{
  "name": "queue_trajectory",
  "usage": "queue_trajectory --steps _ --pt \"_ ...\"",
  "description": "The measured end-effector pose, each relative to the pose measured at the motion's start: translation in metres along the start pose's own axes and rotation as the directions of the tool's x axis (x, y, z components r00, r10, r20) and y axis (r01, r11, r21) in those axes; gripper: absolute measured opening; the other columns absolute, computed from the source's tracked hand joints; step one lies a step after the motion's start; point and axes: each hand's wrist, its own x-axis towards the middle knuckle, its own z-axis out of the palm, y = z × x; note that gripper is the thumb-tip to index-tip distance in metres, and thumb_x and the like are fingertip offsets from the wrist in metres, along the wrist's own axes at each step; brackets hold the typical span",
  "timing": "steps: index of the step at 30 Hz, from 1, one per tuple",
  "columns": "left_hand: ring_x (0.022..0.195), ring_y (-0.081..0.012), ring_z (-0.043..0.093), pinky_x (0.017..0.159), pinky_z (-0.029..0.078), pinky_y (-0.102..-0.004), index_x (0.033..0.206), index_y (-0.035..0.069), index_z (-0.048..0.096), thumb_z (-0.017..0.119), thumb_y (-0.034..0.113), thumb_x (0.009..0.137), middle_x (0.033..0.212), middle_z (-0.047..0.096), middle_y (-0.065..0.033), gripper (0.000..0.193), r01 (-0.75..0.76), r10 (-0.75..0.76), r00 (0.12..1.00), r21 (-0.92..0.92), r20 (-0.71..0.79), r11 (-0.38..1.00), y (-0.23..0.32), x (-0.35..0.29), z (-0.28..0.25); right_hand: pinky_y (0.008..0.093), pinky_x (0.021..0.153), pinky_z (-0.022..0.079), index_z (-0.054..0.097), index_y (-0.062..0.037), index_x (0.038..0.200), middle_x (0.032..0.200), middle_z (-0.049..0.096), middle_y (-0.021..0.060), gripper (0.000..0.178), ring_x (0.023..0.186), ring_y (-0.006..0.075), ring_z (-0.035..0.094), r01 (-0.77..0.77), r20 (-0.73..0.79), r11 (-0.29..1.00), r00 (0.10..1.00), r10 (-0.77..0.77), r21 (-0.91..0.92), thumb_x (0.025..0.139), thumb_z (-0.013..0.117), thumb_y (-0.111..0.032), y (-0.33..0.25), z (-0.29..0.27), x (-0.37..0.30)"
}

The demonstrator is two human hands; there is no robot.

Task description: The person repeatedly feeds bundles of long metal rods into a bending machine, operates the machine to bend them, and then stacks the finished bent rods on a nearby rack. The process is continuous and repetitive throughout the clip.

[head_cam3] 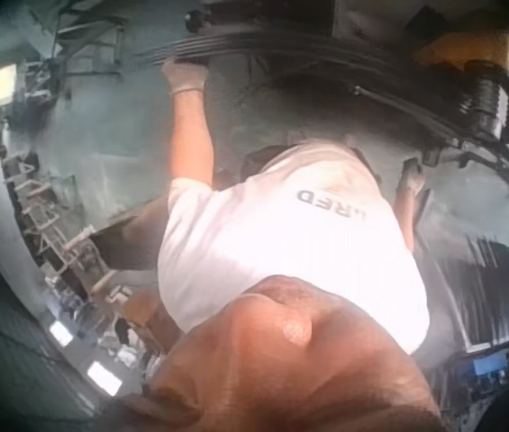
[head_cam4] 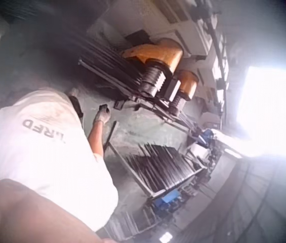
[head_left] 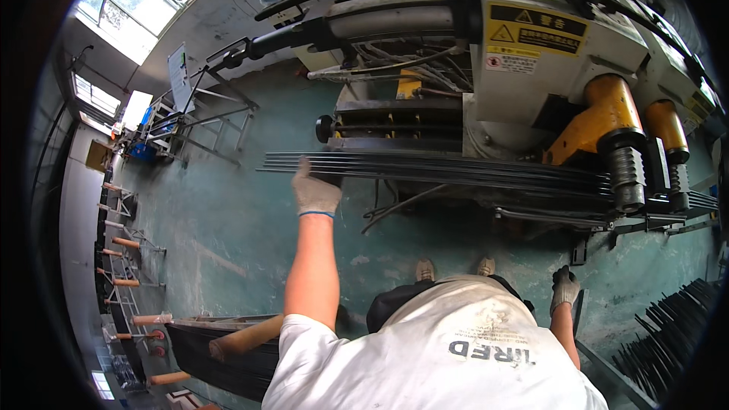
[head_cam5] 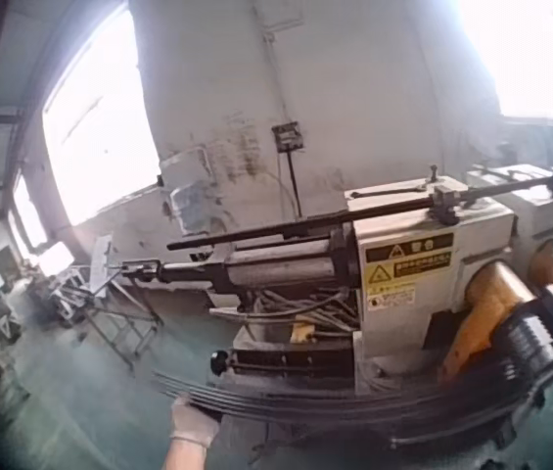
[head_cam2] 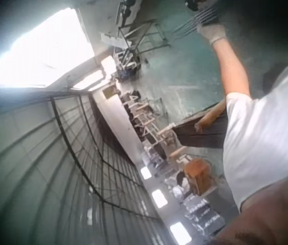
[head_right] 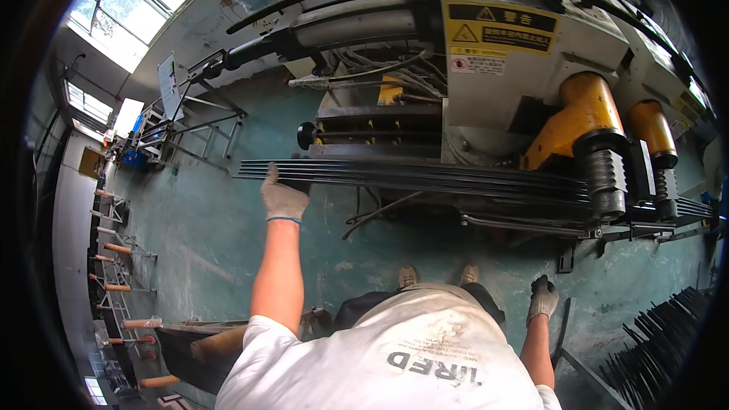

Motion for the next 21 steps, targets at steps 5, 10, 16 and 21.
queue_trajectory --steps 5,10,16,21 --pt "0.122 -0.0439 0.069 0.114 0.055 -0.0608 0.138 -0.005 0.058 0.044 0.054 0.118 0.129 0.070 -0.0212 0.064 -0.105 0.103 0.988 -0.008 -0.118 0.994 0.122 0.077 -0.067 0.0314 0.061 0.044 0.076 -0.0011 0.109 0.083 0.072 0.0024 0.038 0.066 0.0121 0.057 -0.019 0.018 0.998 1.000 0.020 -0.058 0.106 0.073 -0.039 0.027 0.036 -0.048" --pt "0.122 -0.0461 0.070 0.108 0.059 -0.0645 0.138 -0.004 0.056 0.043 0.056 0.118 0.139 0.068 -0.0240 0.064 -0.135 0.151 0.983 0.138 -0.106 0.981 0.180 0.109 -0.106 0.0318 0.063 0.047 0.077 0.0001 0.108 0.086 0.076 0.0051 0.036 0.068 0.0131 0.060 0.007 0.073 0.993 0.997 0.002 -0.118 0.105 0.073 -0.035 0.041 0.057 -0.090" --pt "0.125 -0.0469 0.071 0.106 0.058 -0.0707 0.148 0.004 0.058 0.054 0.052 0.116 0.140 0.070 -0.0235 0.058 0.180 -0.229 0.969 0.377 0.088 0.908 0.171 0.105 -0.113 0.0321 0.064 0.047 0.078 0.0000 0.108 0.087 0.076 0.0051 0.036 0.069 0.0137 0.061 0.043 0.101 0.976 0.995 -0.022 -0.212 0.104 0.073 -0.036 0.034 0.065 -0.103" --pt "0.129 -0.0460 0.069 0.105 0.058 -0.0723 0.139 0.005 0.065 0.056 0.053 0.114 0.140 0.072 -0.0202 0.055 0.162 -0.248 0.963 0.519 0.101 0.840 0.182 0.095 -0.099 0.0326 0.060 0.046 0.077 -0.0007 0.099 0.084 0.073 0.0044 0.033 0.067 0.0141 0.059 0.057 0.059 0.967 0.997 -0.044 -0.247 0.104 0.072 -0.033 0.009 0.060 -0.110"
